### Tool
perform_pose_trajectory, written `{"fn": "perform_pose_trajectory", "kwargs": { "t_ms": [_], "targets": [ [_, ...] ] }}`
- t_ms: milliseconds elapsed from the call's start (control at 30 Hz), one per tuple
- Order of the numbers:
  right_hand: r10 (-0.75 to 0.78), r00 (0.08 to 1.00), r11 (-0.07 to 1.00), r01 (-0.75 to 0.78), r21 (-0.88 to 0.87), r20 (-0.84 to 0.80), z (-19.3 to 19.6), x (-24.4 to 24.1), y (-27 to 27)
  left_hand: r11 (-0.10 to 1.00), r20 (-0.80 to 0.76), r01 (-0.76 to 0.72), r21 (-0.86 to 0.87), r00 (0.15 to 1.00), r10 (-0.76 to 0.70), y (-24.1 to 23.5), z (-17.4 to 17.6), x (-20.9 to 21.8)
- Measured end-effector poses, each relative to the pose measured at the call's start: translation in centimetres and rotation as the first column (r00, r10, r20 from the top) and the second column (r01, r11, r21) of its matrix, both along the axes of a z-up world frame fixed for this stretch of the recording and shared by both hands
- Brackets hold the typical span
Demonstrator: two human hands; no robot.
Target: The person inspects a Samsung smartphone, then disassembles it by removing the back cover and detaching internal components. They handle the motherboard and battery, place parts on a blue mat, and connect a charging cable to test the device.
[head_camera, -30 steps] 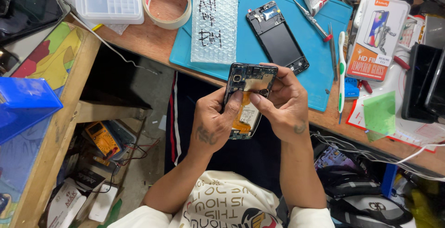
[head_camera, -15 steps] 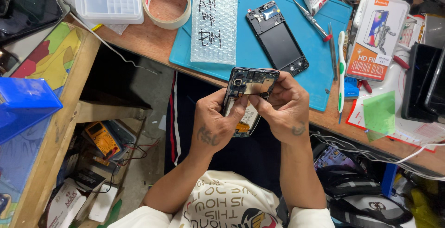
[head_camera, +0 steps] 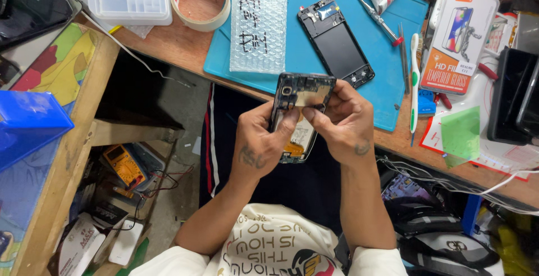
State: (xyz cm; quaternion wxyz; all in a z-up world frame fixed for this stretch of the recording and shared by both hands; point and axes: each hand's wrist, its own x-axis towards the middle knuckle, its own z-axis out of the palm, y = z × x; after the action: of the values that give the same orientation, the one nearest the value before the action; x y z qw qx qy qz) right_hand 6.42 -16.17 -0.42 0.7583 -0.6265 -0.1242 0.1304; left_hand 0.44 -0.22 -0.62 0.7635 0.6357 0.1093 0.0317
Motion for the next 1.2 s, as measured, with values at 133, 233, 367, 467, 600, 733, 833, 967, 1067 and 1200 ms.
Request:
{"fn": "perform_pose_trajectory", "kwargs": {
  "t_ms": [133,233,367,467,600,733,833,967,1067,1200],
  "targets": [
    [0.053,0.997,0.996,-0.048,0.081,-0.06,-0.1,0.3,-1.0,0.974,-0.009,-0.051,-0.221,0.999,0.051,0.2,0.0,0.8],
    [0.099,0.984,0.995,-0.097,0.016,-0.145,-0.2,-0.6,-2.6,0.969,0.006,-0.092,-0.227,0.995,0.096,0.7,0.4,0.9],
    [0.205,0.963,0.979,-0.206,0.014,-0.173,-1.6,-3.3,-3.3,0.973,0.033,-0.129,-0.189,0.99,0.138,1.0,0.9,0.9],
    [0.134,0.978,0.991,-0.132,0.02,-0.162,-2.7,-4.9,-3.4,0.972,0.051,-0.167,-0.165,0.983,0.178,0.6,0.9,0.7],
    [0.009,0.988,0.999,-0.016,-0.045,-0.151,-3.3,-5.5,-3.4,0.971,0.067,-0.191,-0.143,0.977,0.202,0.0,0.9,0.5],
    [-0.015,0.993,1.0,0.013,-0.025,-0.116,-3.6,-5.6,-3.8,0.968,0.067,-0.191,-0.163,0.977,0.204,-0.7,0.8,0.7],
    [-0.062,0.99,0.998,0.059,-0.028,-0.124,-3.9,-5.7,-4.2,0.966,0.062,-0.183,-0.184,0.978,0.197,-1.3,0.8,0.9],
    [-0.037,0.982,0.99,0.061,0.124,-0.186,-3.9,-5.4,-4.8,0.967,0.074,-0.153,-0.203,0.982,0.171,-1.9,0.6,1.5],
    [0.028,0.977,0.966,0.027,0.258,-0.209,-3.4,-5.2,-5.0,0.965,0.082,-0.174,-0.196,0.978,0.193,-2.5,0.8,1.7],
    [0.028,0.991,0.98,-0.002,0.2,-0.131,-2.9,-5.3,-4.6,0.958,0.089,-0.199,-0.207,0.971,0.221,-3.1,0.9,1.9]
  ]
}}
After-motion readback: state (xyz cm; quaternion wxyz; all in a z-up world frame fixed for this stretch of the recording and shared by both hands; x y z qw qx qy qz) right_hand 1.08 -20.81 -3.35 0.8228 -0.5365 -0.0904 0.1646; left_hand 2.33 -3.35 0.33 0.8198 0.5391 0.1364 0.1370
